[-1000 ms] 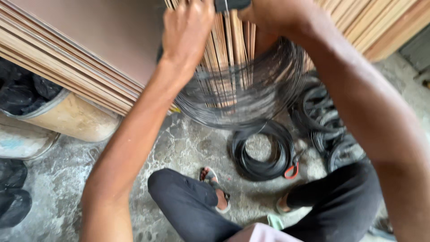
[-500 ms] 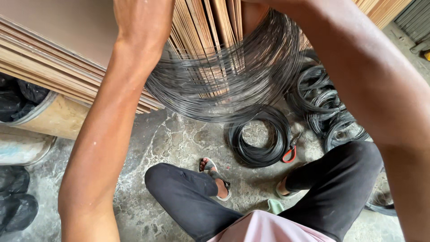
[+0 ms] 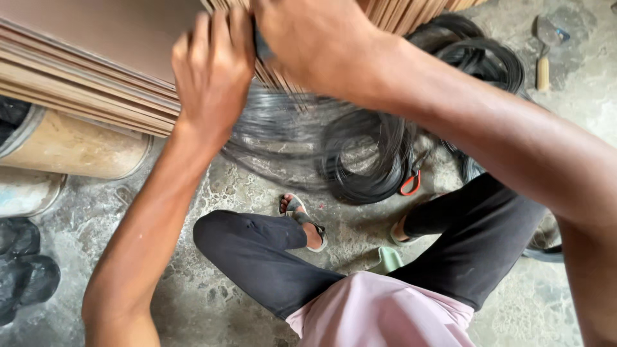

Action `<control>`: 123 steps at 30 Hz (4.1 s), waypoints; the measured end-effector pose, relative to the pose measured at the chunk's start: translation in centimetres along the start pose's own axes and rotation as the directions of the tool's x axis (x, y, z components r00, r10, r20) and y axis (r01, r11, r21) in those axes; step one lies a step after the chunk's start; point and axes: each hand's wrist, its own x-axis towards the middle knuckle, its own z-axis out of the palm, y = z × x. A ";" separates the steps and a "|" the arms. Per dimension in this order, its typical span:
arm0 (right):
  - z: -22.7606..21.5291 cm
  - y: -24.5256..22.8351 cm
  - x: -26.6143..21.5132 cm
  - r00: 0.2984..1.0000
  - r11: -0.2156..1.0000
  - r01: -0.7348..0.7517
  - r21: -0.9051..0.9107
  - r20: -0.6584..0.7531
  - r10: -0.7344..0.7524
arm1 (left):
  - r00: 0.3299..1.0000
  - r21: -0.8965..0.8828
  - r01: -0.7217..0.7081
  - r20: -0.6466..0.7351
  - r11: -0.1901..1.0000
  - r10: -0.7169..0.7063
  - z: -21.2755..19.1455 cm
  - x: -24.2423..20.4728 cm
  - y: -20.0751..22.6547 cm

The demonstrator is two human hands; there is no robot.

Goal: The person hangs a coil of wire on a hook, then sits on a small stool to work with it. They use red-handled shears to cut a length of wire from the coil and then tie the cut end to secure the coil.

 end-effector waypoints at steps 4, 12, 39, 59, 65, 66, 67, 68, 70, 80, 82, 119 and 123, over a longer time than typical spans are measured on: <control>-4.1 2.1 -5.0 0.899 0.681 -0.233 0.695 0.420 -0.121 | 0.998 -0.159 -0.052 0.027 0.986 0.057 -1.5 -1.8 1.6; 20.8 -2.0 -23.1 0.512 0.073 -0.722 0.688 0.460 0.726 | 0.981 -0.391 -0.185 -0.014 0.901 0.196 -2.7 -4.2 2.8; 49.1 -18.3 -39.6 0.004 0.026 -0.999 -0.019 0.722 0.692 | 0.938 -0.729 0.065 0.277 0.682 0.207 4.1 -19.4 12.1; 19.8 -15.6 -19.3 0.611 -0.406 -0.654 0.638 0.762 0.214 | 0.992 -0.784 -0.018 0.062 0.621 0.106 8.1 -20.6 16.6; 18.2 -14.1 -19.1 0.728 -0.379 -0.533 0.756 0.638 0.251 | 0.988 -0.704 -0.019 0.096 0.710 0.122 8.2 -21.5 17.1; 17.9 -13.7 -19.0 0.752 -0.402 -0.497 0.769 0.613 0.242 | 0.986 -0.723 -0.021 0.098 0.691 0.132 8.0 -20.9 17.1; 17.4 -12.8 -18.7 0.751 -0.403 -0.498 0.767 0.615 0.241 | 0.986 -0.724 -0.019 0.100 0.689 0.132 8.0 -20.5 17.1; 16.9 -11.9 -18.4 0.778 -0.420 -0.485 0.767 0.597 0.194 | 0.986 -0.751 -0.025 0.088 0.660 0.138 8.0 -20.1 17.2; 18.1 -11.0 -19.3 0.799 -0.439 -0.474 0.763 0.582 0.150 | 0.986 -0.781 -0.032 0.076 0.624 0.146 8.0 -19.8 17.3; 44.1 -13.9 -34.5 0.227 0.210 -0.971 0.113 0.710 0.666 | 0.952 -0.816 0.018 0.190 0.577 0.239 5.7 -18.5 14.9; 46.4 -14.3 -36.3 0.220 0.272 -0.960 0.059 0.762 0.609 | 0.947 -0.806 0.027 0.210 0.592 0.242 5.3 -18.4 14.5; 28.4 -12.3 -27.9 0.282 0.073 -0.932 0.355 0.585 0.760 | 0.972 -0.858 -0.076 0.050 0.509 0.230 4.2 -20.1 15.7; 38.8 -14.6 -34.6 0.116 -0.740 -0.558 0.375 0.918 0.378 | 0.977 -0.848 -0.097 0.019 0.521 0.214 4.3 -18.4 15.4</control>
